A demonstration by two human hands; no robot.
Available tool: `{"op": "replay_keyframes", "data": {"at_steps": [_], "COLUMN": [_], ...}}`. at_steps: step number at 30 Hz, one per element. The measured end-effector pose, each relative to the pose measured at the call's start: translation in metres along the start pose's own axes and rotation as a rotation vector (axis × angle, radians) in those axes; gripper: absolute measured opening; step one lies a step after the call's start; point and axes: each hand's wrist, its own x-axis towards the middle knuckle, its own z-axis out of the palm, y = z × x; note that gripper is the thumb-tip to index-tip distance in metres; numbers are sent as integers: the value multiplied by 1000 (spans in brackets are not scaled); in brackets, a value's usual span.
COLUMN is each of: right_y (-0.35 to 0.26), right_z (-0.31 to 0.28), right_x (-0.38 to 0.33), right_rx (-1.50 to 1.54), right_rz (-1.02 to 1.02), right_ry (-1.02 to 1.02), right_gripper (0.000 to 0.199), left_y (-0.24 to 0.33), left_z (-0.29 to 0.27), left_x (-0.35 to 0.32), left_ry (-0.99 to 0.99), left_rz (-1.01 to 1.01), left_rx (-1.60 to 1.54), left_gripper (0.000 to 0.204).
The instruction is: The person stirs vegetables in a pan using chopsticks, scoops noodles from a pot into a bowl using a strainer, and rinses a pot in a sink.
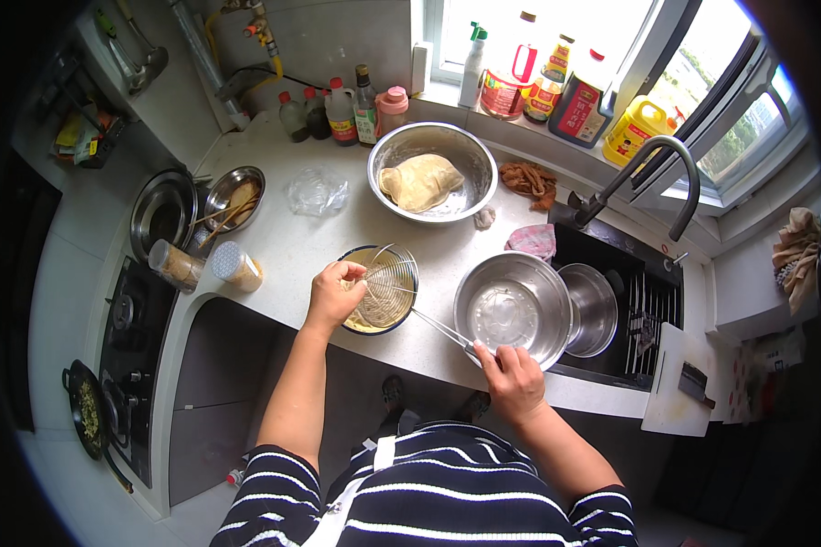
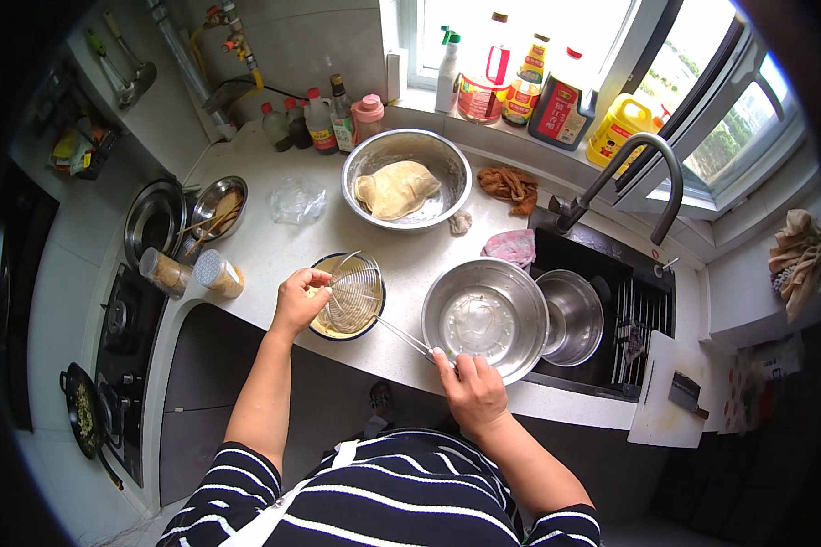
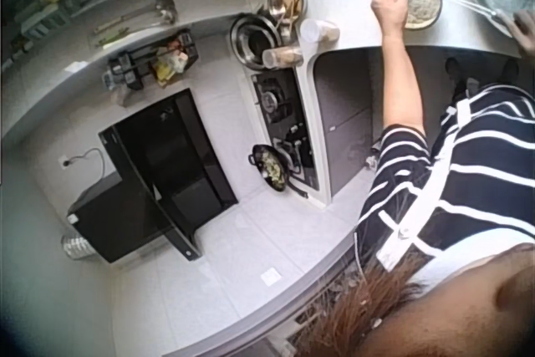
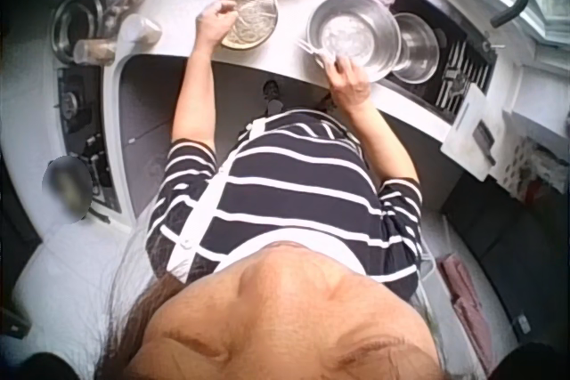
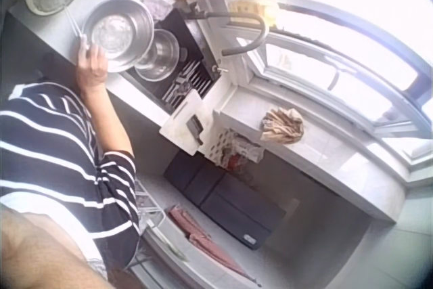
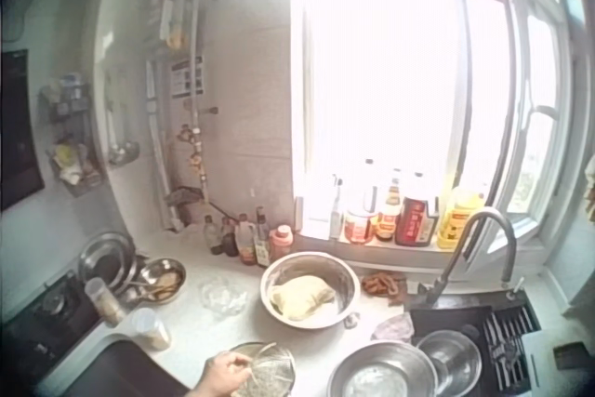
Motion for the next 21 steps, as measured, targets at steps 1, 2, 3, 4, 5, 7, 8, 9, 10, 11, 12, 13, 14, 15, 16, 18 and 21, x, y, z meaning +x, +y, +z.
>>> {"op": "replay_keyframes", "data": {"at_steps": [1,2,3,4,5,7,8,9,10,11,12,13,14,15,16,18,21], "right_y": [0,-1,0,1,2,1,2,4,6,9,14,19,28,38,45,61,74], "right_z": [1,1,4,8,9,7,6,1,-2,-6,-15,-24,-30,-36,-46,-53,-60], "right_x": [0,0,-1,-3,-4,-5,-7,-12,-18,-25,-32,-42,-56,-69,-78,-102,-125], "right_rx": [21,41,65,89,112,261,335,419,501,583,647,682,652,625,616,565,563], "right_rz": [6,13,29,47,67,171,228,298,372,447,506,590,622,651,697,812,954], "right_ry": [-1,-2,2,7,13,-38,-59,-72,-82,-90,-59,-42,-18,5,-12,4,42], "right_gripper": [34,34,34,34,34,35,36,35,35,35,33,32,32,32,34,32,30], "left_y": [0,1,0,-1,-2,4,2,0,0,3,10,21,29,37,45,56,90], "left_z": [-1,-4,-4,-5,-5,-5,-4,-3,0,4,11,19,33,47,61,100,140], "left_x": [-1,-1,-1,-1,-1,-4,-5,-6,-9,-12,-17,-22,-28,-34,-41,-50,-53], "left_ry": [3,13,54,93,131,221,311,406,470,533,565,535,458,384,294,146,-119], "left_rz": [0,-36,-28,-20,-10,-44,-44,-47,-44,-43,-15,-34,-37,-40,-41,50,171], "left_rx": [17,4,-19,-42,-65,-184,-222,-263,-295,-329,-359,-381,-441,-498,-445,-385,-305], "left_gripper": [20,20,20,20,20,20,19,19,20,21,21,21,20,20,17,14,16]}}
